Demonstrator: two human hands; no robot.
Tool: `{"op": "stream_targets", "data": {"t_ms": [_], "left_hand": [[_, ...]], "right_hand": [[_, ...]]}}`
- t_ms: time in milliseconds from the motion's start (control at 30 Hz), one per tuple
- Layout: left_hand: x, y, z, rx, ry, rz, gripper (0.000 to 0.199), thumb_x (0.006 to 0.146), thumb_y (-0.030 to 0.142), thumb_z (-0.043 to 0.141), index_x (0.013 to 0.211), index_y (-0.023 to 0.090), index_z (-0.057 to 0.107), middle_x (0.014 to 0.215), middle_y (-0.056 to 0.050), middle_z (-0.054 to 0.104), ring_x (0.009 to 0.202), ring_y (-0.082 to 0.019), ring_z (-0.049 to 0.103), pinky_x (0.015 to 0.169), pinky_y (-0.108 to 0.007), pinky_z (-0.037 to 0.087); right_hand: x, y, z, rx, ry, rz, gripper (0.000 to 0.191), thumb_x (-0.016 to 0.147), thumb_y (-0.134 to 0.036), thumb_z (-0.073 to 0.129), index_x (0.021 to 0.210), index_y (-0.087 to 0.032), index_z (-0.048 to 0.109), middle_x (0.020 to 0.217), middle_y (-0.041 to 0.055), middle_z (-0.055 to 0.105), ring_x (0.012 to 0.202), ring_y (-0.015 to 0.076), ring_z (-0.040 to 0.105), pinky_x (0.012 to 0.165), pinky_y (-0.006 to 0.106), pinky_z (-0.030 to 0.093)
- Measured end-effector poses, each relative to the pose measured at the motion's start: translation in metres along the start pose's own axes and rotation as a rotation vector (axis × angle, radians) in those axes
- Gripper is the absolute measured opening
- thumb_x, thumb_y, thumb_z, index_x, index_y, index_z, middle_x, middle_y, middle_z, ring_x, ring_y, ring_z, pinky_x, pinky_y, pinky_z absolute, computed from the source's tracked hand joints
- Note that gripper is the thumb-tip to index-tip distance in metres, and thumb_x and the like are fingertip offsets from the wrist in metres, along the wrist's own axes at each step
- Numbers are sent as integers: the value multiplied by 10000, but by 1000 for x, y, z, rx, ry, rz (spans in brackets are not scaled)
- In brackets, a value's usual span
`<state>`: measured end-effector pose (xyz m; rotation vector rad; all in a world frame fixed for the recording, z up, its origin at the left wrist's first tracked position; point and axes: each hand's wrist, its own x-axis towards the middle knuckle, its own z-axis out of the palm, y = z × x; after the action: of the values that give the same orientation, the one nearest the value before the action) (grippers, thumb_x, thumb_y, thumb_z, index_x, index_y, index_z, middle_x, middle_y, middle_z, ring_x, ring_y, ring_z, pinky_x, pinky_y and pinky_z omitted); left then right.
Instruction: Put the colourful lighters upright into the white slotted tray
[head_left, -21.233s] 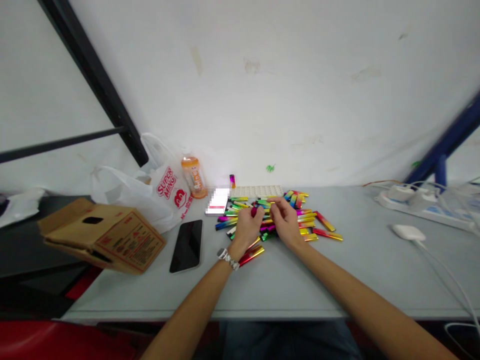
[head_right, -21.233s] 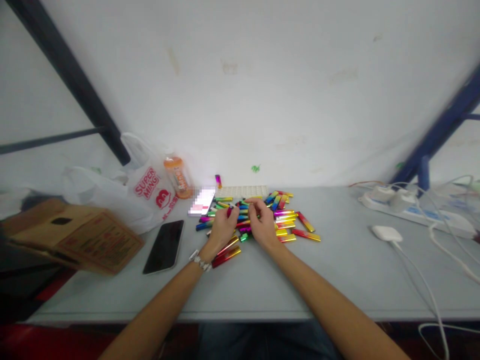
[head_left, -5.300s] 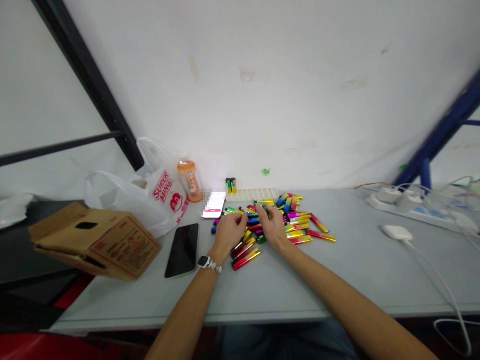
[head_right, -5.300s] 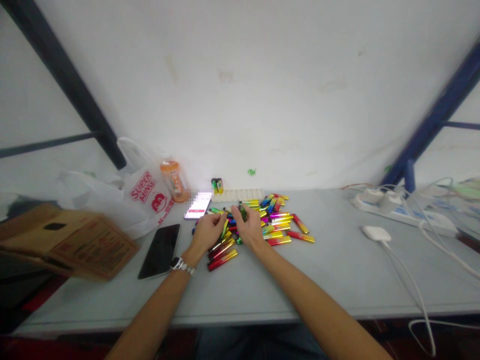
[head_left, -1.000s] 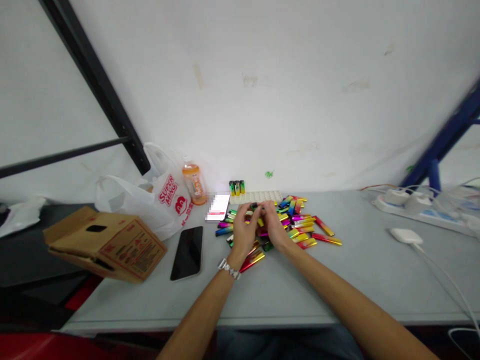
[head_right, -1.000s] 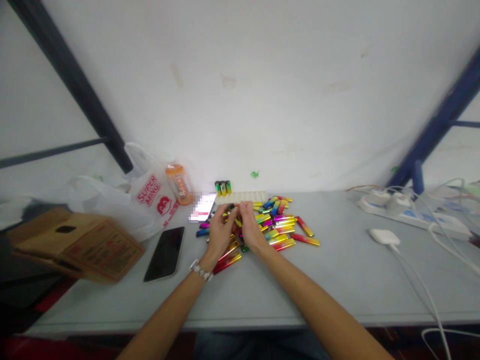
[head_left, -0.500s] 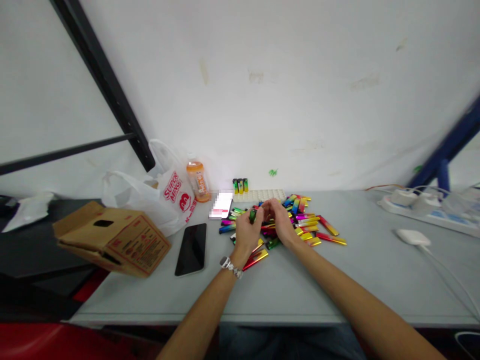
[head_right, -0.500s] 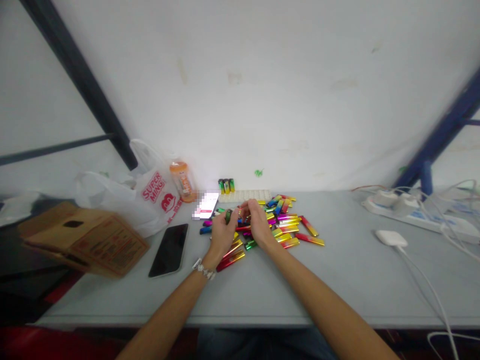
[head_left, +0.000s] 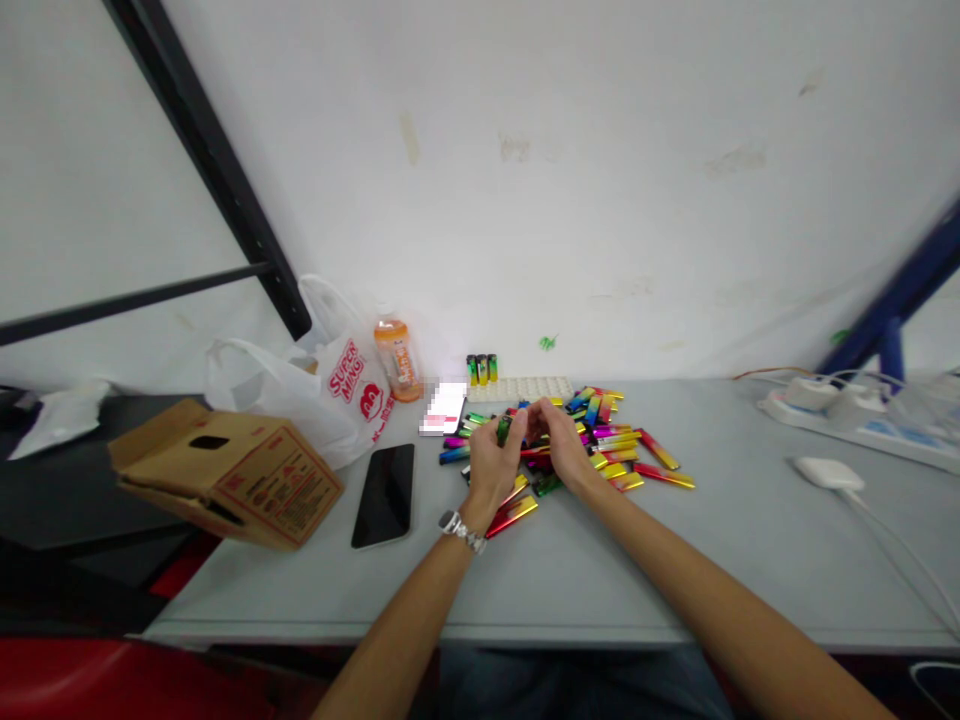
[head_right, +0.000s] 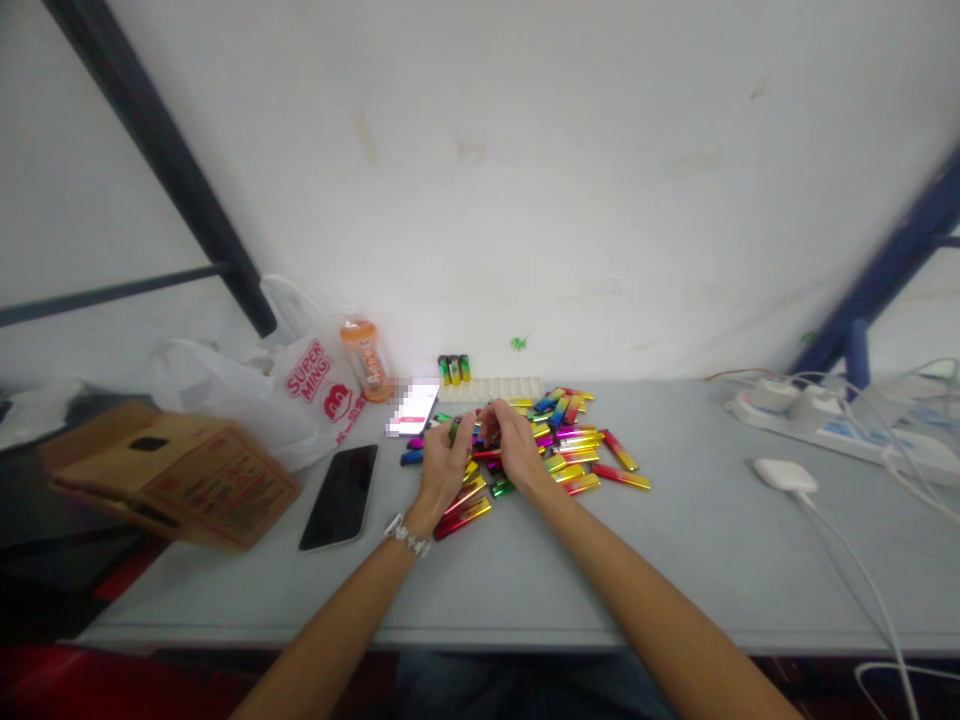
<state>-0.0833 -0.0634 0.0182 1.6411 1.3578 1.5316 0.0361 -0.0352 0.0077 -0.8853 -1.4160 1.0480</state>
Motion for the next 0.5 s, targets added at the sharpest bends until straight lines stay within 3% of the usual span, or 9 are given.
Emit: {"op": "stream_targets", "data": {"t_ms": [300,500], "left_hand": [[4,-4,-1,138,-4,-16,371,873,403,444,572,187,468,544,25,486,566,-120,440,566,-256,311],[2,0,-2,95,-29,-8,416,899,466,460,602,178,495,563,22,504,579,-119,446,577,-255,332]], "right_hand": [[0,1,1,-8,-10,16,615,914,-720,350,790,-193,642,698,34,618,658,184,556,655,318,475],[-4,-7,1,-54,-5,-39,485,925,-641,428,761,-215,590,703,14,580,675,178,538,658,306,456]]}}
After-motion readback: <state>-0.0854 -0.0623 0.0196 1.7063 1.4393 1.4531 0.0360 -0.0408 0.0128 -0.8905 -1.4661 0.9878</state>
